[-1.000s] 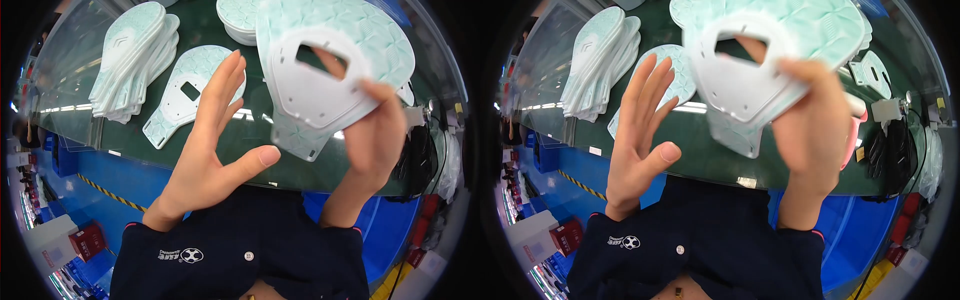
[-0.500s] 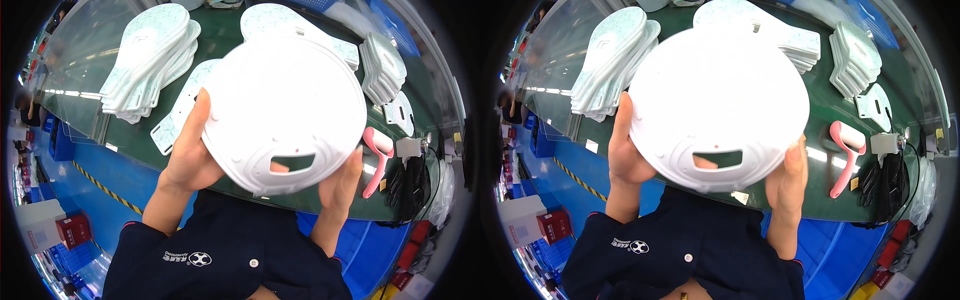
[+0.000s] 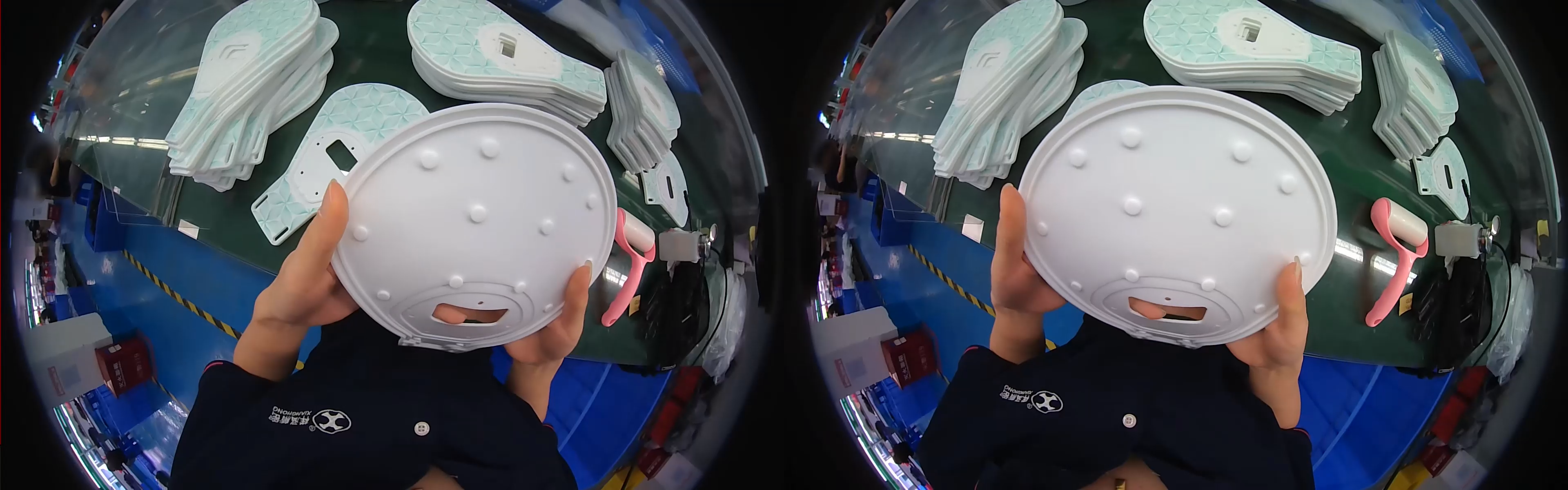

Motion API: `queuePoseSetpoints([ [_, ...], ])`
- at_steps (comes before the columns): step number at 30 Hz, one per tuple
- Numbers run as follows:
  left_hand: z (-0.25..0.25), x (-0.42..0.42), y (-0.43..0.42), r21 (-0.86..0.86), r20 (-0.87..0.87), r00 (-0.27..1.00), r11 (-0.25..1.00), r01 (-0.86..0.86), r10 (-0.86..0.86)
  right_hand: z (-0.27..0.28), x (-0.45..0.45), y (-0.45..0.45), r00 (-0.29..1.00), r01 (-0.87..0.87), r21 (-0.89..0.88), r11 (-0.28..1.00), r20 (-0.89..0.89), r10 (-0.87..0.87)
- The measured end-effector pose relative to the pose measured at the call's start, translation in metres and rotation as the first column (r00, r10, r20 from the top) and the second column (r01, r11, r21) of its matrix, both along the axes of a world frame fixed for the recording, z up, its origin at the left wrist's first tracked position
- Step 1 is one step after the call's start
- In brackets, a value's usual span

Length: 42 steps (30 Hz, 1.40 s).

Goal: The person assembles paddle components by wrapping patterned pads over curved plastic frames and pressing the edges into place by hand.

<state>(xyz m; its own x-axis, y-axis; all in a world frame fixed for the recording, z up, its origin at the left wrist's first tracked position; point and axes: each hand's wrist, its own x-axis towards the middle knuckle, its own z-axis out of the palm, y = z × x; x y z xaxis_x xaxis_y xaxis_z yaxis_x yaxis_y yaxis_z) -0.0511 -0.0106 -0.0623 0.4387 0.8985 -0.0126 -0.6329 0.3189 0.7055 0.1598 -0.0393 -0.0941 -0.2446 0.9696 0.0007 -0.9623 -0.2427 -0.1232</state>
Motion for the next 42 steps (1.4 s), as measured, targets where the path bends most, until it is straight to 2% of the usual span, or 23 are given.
queuePoseSetpoints([
  [3,-0.003,-0.002,0.001,0.021,0.045,0.998,0.999,0.043,-0.044,0.004,-0.001,-0.001,0.996,-0.021,0.023,1.000,-0.087,0.023],
  [6,-0.002,0.000,0.002,0.076,0.020,0.999,0.996,0.046,-0.047,0.004,0.002,-0.003,0.990,-0.010,-0.052,0.999,-0.143,0.002],
  [7,-0.001,0.001,0.002,0.071,0.011,0.999,0.997,0.036,-0.037,0.001,0.007,-0.003,0.992,0.026,-0.033,0.999,0.123,-0.022],
  [8,-0.001,0.001,0.001,0.066,0.001,1.000,0.997,0.026,-0.026,-0.001,0.010,-0.003,0.924,0.056,-0.006,0.998,0.379,-0.049],
  [12,0.005,0.002,0.001,0.026,-0.035,0.999,0.999,0.019,-0.018,0.006,0.008,0.002,0.938,-0.074,0.070,0.995,0.343,0.046],
  [14,0.009,0.004,0.001,0.099,-0.383,0.921,0.994,-0.039,0.075,0.012,0.003,0.008,0.993,-0.092,0.002,0.996,0.078,0.091],
  [15,0.007,0.005,0.005,0.097,-0.383,0.921,0.995,-0.034,0.069,0.016,0.004,0.013,0.993,-0.086,0.000,0.996,0.077,0.086],
  [17,-0.001,0.010,0.013,0.263,-0.442,0.858,0.952,-0.156,0.263,0.026,0.009,0.026,0.997,0.055,-0.060,0.997,0.055,-0.052],
  [18,-0.003,0.012,0.010,0.259,-0.442,0.862,0.955,-0.142,0.248,0.032,0.014,0.034,0.995,0.062,-0.008,0.998,0.074,-0.061],
  [20,-0.007,0.017,0.001,0.199,-0.468,0.884,0.975,0.095,0.009,0.037,0.031,0.048,0.983,-0.037,0.113,0.993,0.180,0.016],
  [21,-0.001,0.021,-0.003,0.093,-0.480,0.859,0.964,0.250,-0.176,0.041,0.037,0.054,0.983,-0.021,0.110,0.994,0.183,0.000],
  [24,0.007,0.033,-0.015,0.103,-0.502,0.795,0.889,0.447,-0.341,0.050,0.048,0.071,0.994,-0.106,0.208,0.972,0.029,0.102],
  [25,0.012,0.036,-0.017,0.092,-0.501,0.790,0.887,0.453,-0.352,0.050,0.050,0.075,0.989,-0.134,0.240,0.961,-0.024,0.144],
  [26,0.016,0.038,-0.019,0.015,-0.425,0.813,0.895,0.446,-0.398,0.048,0.052,0.080,0.979,-0.160,0.277,0.947,-0.075,0.187],
  [27,0.020,0.040,-0.019,-0.054,-0.346,0.833,0.896,0.441,-0.431,0.045,0.055,0.086,0.967,-0.197,0.363,0.911,-0.079,0.240],
  [28,0.024,0.040,-0.019,-0.055,-0.346,0.833,0.895,0.442,-0.432,0.045,0.056,0.091,0.968,-0.195,0.363,0.911,-0.079,0.239],
  [30,0.028,0.040,-0.022,-0.013,-0.309,0.856,0.901,0.433,-0.415,0.046,0.057,0.095,0.954,-0.291,0.481,0.827,0.075,0.291],
  [33,0.022,0.038,-0.026,0.029,-0.217,0.859,0.876,0.481,-0.464,0.047,0.057,0.095,0.957,-0.280,0.480,0.832,0.069,0.283],
  [36,0.028,0.038,-0.029,-0.036,-0.190,0.861,0.880,0.474,-0.472,0.047,0.053,0.098,0.962,-0.264,0.489,0.832,0.075,0.261],
  [39,0.030,0.041,-0.032,-0.018,-0.224,0.887,0.912,0.410,-0.404,0.046,0.056,0.101,0.964,-0.263,0.520,0.812,0.100,0.248],
  [42,0.032,0.040,-0.030,-0.028,-0.229,0.877,0.904,0.427,-0.421,0.046,0.056,0.098,0.965,-0.258,0.542,0.800,0.110,0.237],
])
